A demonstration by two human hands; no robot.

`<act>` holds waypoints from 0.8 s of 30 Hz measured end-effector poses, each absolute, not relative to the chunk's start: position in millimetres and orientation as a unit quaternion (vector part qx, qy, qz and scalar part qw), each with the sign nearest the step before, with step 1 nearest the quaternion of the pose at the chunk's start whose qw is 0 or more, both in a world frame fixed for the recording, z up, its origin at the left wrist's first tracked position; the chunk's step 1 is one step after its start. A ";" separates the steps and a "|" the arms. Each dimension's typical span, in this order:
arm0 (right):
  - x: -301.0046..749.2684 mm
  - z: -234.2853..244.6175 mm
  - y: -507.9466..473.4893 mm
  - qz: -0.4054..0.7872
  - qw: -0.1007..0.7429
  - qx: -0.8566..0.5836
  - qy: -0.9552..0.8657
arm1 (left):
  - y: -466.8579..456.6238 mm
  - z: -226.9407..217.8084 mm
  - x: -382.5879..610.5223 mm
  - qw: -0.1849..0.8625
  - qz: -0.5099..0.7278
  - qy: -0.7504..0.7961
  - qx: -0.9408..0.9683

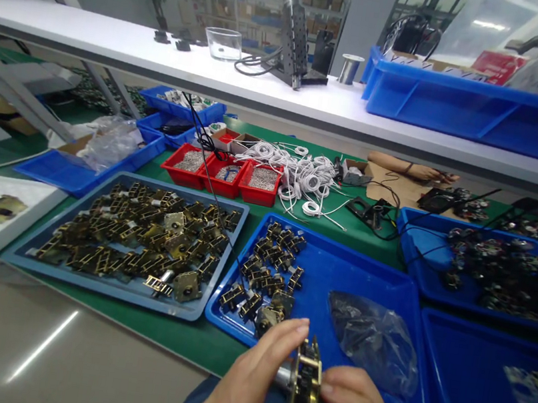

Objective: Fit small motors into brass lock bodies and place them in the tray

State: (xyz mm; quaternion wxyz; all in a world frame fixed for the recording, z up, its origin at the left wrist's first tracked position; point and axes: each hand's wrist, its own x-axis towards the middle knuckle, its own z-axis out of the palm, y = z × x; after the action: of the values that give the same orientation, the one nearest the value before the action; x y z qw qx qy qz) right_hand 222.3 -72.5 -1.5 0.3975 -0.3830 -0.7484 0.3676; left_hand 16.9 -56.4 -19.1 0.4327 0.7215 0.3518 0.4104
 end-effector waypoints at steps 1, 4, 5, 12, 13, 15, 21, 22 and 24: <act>223.0 -1.8 -72.1 0.372 0.389 -0.379 -0.753 | -56.2 -19.9 16.0 0.429 0.411 0.348 0.725; 224.5 -5.4 -72.7 0.421 0.363 -0.385 -0.737 | -55.3 -20.5 12.2 0.383 0.406 0.346 0.754; 224.1 -6.8 -73.3 0.451 0.361 -0.392 -0.716 | -54.7 -20.0 10.9 0.358 0.403 0.343 0.769; 202.2 -1.7 -71.3 0.730 0.255 -0.442 -0.454 | -46.9 -20.2 8.8 0.219 0.415 0.248 0.848; 199.2 -1.1 -70.8 0.741 0.261 -0.442 -0.433 | -46.0 -21.5 8.4 0.210 0.421 0.241 0.849; 195.9 -2.1 -70.9 0.748 0.275 -0.439 -0.414 | -45.3 -24.4 6.2 0.210 0.410 0.254 0.851; 200.1 -14.8 -77.3 0.608 0.327 -0.450 -0.566 | -50.7 -29.0 1.0 0.292 0.361 0.278 0.841; 201.7 -17.0 -78.2 0.573 0.337 -0.446 -0.599 | -52.0 -28.4 2.2 0.315 0.368 0.292 0.825; 205.1 -20.4 -79.2 0.513 0.347 -0.421 -0.663 | -54.3 -26.8 6.2 0.356 0.361 0.331 0.796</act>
State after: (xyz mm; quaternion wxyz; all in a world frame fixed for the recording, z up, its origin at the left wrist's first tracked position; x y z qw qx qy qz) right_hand 205.1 -79.2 -20.4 0.3466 -0.4208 -0.6627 0.5134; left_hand 6.2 -54.3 -26.8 0.3562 0.7958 0.3307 0.3613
